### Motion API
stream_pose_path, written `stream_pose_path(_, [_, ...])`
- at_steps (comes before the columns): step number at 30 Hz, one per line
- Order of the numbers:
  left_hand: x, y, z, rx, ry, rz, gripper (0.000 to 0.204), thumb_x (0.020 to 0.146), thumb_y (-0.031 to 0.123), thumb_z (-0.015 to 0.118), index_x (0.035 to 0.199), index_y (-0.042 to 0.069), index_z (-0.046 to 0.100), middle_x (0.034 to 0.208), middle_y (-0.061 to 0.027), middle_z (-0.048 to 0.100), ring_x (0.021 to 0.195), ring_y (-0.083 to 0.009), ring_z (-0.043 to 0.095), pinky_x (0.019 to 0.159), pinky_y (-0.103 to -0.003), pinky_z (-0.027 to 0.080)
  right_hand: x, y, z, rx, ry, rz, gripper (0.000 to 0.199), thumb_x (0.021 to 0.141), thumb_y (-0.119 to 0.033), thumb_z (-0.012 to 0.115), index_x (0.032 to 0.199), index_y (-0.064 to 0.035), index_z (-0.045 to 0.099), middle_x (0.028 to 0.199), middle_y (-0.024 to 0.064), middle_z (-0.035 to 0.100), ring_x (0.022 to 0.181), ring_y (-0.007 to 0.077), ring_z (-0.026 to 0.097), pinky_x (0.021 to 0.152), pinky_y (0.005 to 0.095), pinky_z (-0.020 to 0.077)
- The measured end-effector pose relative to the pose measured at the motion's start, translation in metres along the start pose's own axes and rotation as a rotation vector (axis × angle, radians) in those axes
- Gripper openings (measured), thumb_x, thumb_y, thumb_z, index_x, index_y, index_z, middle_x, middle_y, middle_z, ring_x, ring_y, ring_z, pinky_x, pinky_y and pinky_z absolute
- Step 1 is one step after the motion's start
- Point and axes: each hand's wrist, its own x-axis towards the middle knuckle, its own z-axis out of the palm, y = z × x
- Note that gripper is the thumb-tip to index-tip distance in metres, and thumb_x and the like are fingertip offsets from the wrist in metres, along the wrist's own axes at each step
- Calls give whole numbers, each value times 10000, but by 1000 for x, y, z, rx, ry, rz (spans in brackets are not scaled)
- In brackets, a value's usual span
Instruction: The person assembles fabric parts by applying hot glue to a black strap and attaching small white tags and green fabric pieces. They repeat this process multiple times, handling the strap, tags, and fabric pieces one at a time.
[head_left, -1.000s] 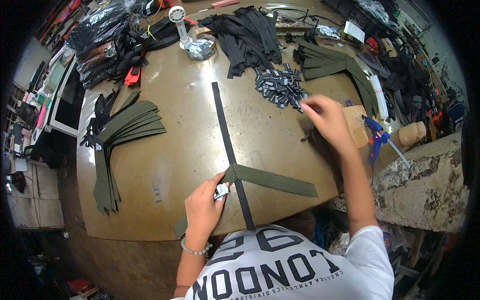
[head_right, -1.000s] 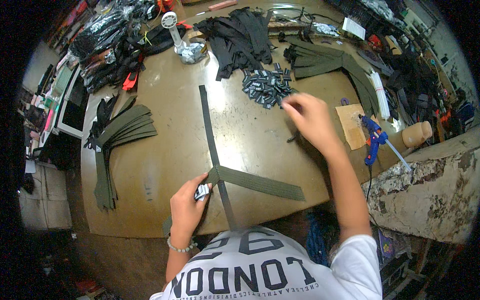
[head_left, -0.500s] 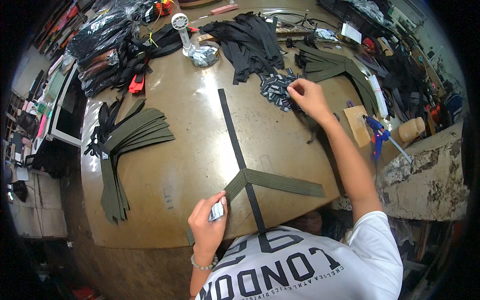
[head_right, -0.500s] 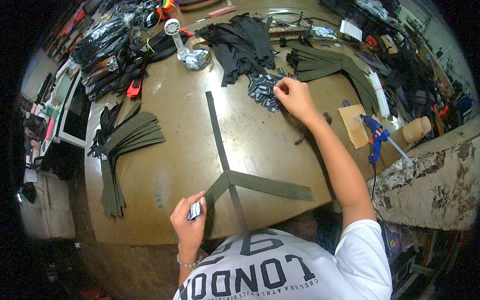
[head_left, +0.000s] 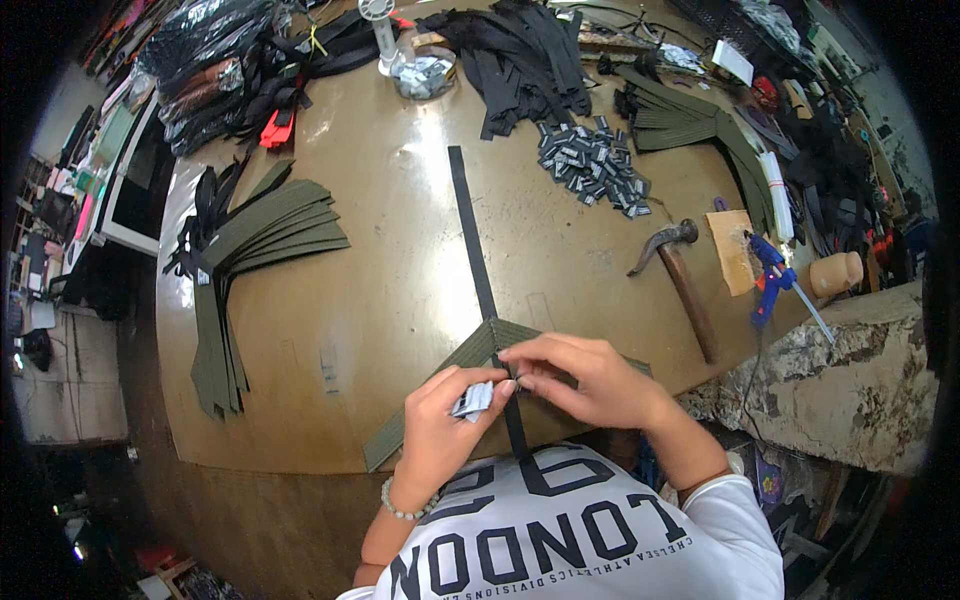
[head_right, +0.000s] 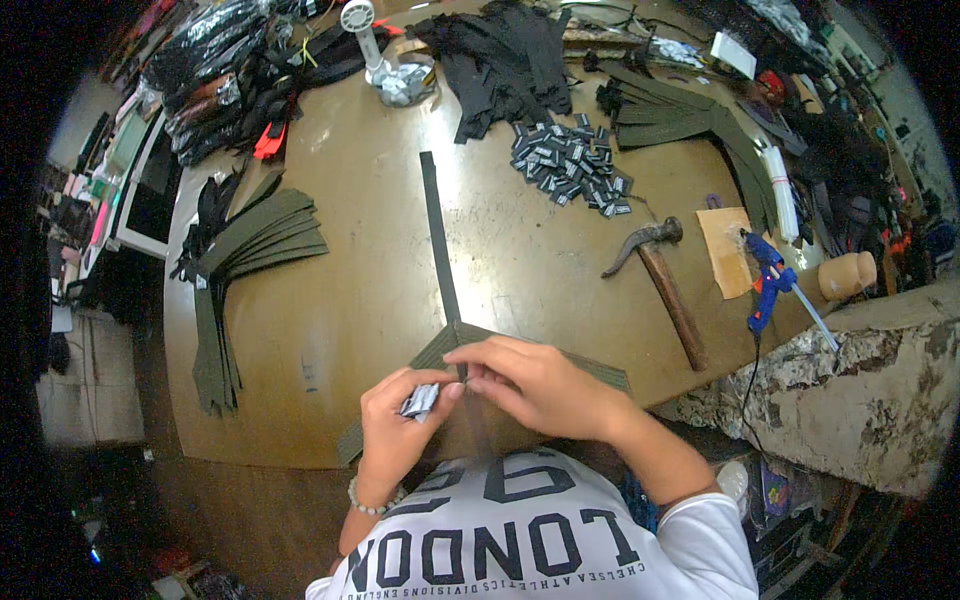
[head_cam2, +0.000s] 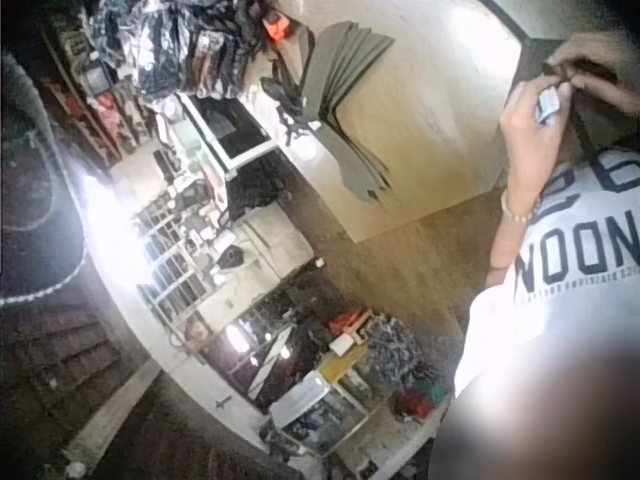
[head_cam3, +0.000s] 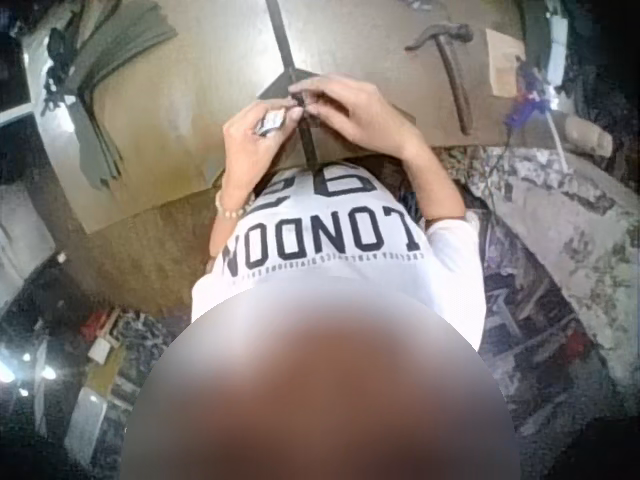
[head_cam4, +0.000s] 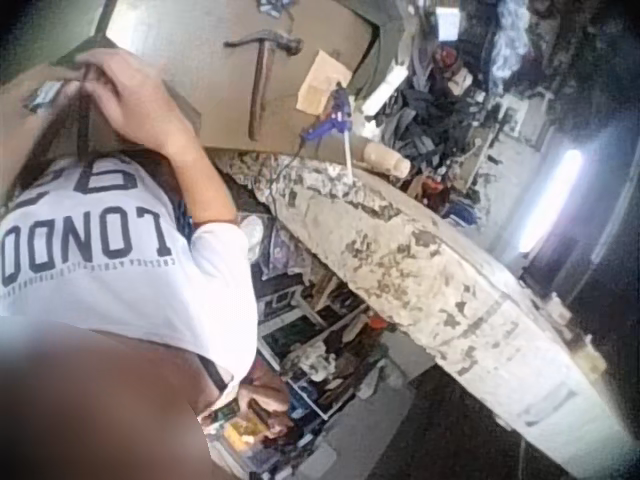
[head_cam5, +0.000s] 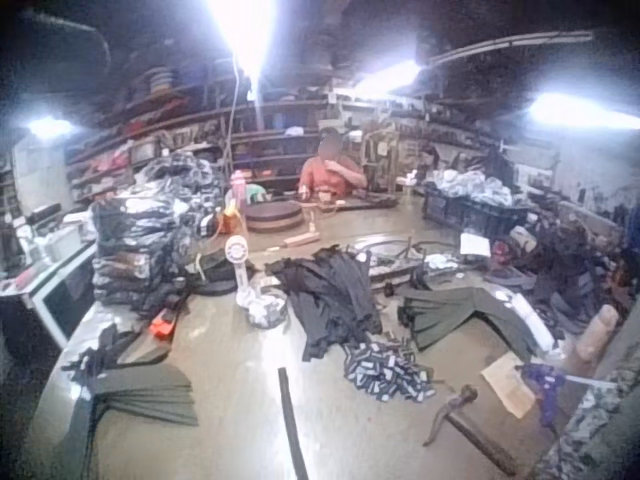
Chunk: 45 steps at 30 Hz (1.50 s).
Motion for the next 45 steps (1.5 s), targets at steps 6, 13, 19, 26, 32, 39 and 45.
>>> stream_pose_path(6, [-2,-2,2,-60,-110,-88,128,801,100,790,882,26,725,764,-85,678,656,-155,610,629,-277,481,-14,7,12,227,59,163,263,903,-35,667,1160,7,631,961,107,680,848,146,669,709,268,546])
stream_pose_path(13, [11,-13,11,-61,102,-296,207,845,167,765,855,-29,701,693,-125,664,612,-161,594,581,-298,472,-13,24,18,32,299,194,207,883,-6,682,1083,34,646,991,101,635,788,104,623,669,226,509])
stream_pose_path(19, [23,-29,18,264,102,-304,322,848,266,752,760,-25,647,651,-182,635,566,-313,623,551,-383,478,-21,40,30,-79,308,189,216,861,-20,695,1069,19,653,1101,115,581,788,147,582,694,264,488])
stream_pose_path(26, [22,-31,26,263,173,-207,267,842,314,759,948,87,664,680,-162,641,610,-341,641,561,-410,485,-42,26,21,-258,-13,-95,290,796,-80,740,1077,-57,671,1198,143,545,1111,301,551,933,375,457])
stream_pose_path(32, [20,-32,27,217,175,-215,243,861,274,738,1038,119,680,752,-146,675,663,-327,666,600,-389,508,-55,25,36,-302,-259,-210,450,751,-81,702,1185,-101,584,1161,149,539,1064,354,552,919,446,447])
stream_pose_path(39, [18,-36,22,150,120,-129,179,830,163,734,998,105,711,888,-155,705,787,-326,680,689,-377,529,-44,31,47,-320,-166,-206,369,811,-99,619,1173,-45,577,1049,147,532,946,317,568,807,396,490])
stream_pose_path(45, [17,-37,21,160,139,-115,178,821,157,742,990,101,727,886,-158,707,768,-319,681,683,-369,532,6,36,15,-457,-84,-336,245,825,-61,614,1068,-31,604,970,124,580,921,288,624,751,354,525])
